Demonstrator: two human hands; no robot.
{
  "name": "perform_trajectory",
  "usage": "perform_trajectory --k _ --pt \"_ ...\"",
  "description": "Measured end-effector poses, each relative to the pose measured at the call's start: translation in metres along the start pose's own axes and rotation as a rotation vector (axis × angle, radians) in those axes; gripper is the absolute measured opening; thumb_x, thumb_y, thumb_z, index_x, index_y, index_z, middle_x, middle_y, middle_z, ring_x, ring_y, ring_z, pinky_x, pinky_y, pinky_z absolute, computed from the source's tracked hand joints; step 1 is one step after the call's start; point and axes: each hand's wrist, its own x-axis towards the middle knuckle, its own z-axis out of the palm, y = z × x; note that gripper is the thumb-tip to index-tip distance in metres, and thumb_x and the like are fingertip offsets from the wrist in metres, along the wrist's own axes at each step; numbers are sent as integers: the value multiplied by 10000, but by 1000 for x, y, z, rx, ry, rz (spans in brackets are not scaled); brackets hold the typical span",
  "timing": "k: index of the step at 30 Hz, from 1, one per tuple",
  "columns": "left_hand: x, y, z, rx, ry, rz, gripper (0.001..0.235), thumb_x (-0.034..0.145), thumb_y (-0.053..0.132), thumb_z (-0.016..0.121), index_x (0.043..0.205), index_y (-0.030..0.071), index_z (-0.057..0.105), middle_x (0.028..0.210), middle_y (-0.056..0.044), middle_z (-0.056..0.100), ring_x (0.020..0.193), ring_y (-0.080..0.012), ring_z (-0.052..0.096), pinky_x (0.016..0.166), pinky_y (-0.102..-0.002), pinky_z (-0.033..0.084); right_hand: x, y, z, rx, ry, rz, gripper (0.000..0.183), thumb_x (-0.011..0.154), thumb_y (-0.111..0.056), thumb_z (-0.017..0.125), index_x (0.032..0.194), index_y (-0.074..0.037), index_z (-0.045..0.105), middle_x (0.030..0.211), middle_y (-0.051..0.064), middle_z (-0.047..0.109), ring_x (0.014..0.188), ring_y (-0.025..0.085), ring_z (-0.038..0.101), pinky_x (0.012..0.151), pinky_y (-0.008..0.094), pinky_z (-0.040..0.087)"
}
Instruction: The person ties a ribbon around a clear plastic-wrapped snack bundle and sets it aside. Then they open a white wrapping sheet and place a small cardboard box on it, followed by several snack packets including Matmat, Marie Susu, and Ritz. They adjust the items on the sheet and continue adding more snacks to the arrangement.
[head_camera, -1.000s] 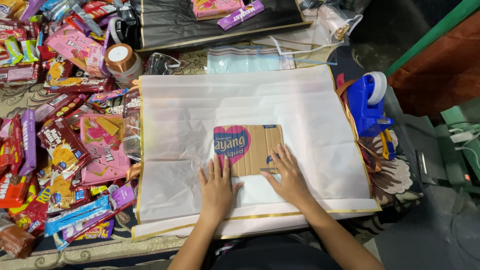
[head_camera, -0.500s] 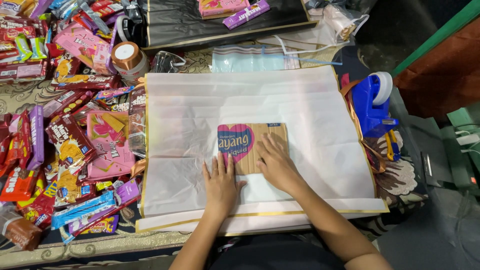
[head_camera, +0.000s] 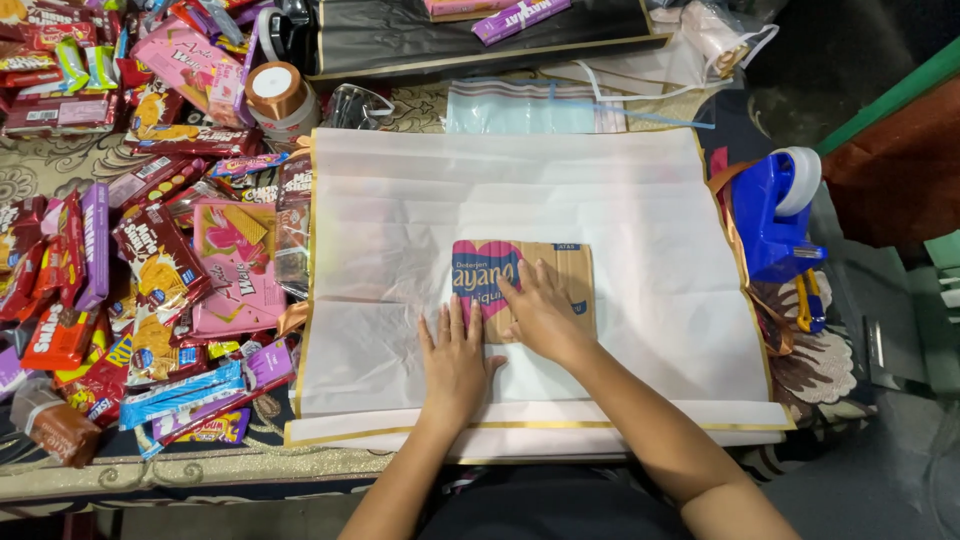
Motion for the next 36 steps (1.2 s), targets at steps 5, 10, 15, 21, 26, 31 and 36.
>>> perform_trajectory --k 5,10,15,21,26,31,36 --pt "-1 -11 -2 -118 49 28 886 860 605 657 1550 118 389 1601 -221 358 1455 -348 400 1214 -648 86 8 -2 2 -82 -6 -10 836 788 -271 863 1517 -104 490 1558 342 378 1464 566 287 1039 730 398" --pt "-15 -31 -34 -249 249 106 841 864 537 696 1531 94 438 1536 -232 463 1430 -361 446 1186 -667 149 10 0 0 -69 11 -21 803 768 -255 878 1481 -100 541 1523 363 421 1437 580 334 1046 718 403" --pt "-39 -69 -80 -564 761 45 426 921 234 747 1328 163 643 1447 -67 602 1412 -258 497 1235 -549 -35 6 0 -2 -39 49 -22 805 735 -226 900 1460 -104 571 1495 377 448 1413 597 357 1036 735 398" --pt "-59 -176 -69 -509 1086 -276 212 972 149 796 1161 110 708 1232 -85 692 1186 -298 625 1169 -596 144 -1 -5 -14 -2 56 -11 787 743 -244 892 1451 -98 583 1479 368 474 1411 574 370 1071 703 380" --pt "-71 -244 -37 -530 1131 -381 192 981 71 763 1169 72 724 1128 -86 675 1002 -295 645 955 -433 403 2 -2 -13 -15 50 -12 769 760 -252 883 1455 -115 583 1482 349 484 1416 558 376 1084 689 380" --pt "-71 -282 -22 -692 1145 -511 144 1026 48 750 1163 13 724 1051 -163 679 891 -325 705 719 -373 529 1 -6 -17 -2 44 1 769 765 -256 882 1459 -119 582 1482 353 482 1420 559 365 1103 699 343" --pt "-48 -317 -13 -1172 1143 -578 274 1030 74 696 1274 21 583 1048 -244 703 915 -289 760 721 -307 616 2 -4 -12 2 63 14 786 749 -265 887 1461 -132 584 1484 343 491 1434 545 361 1113 706 318"
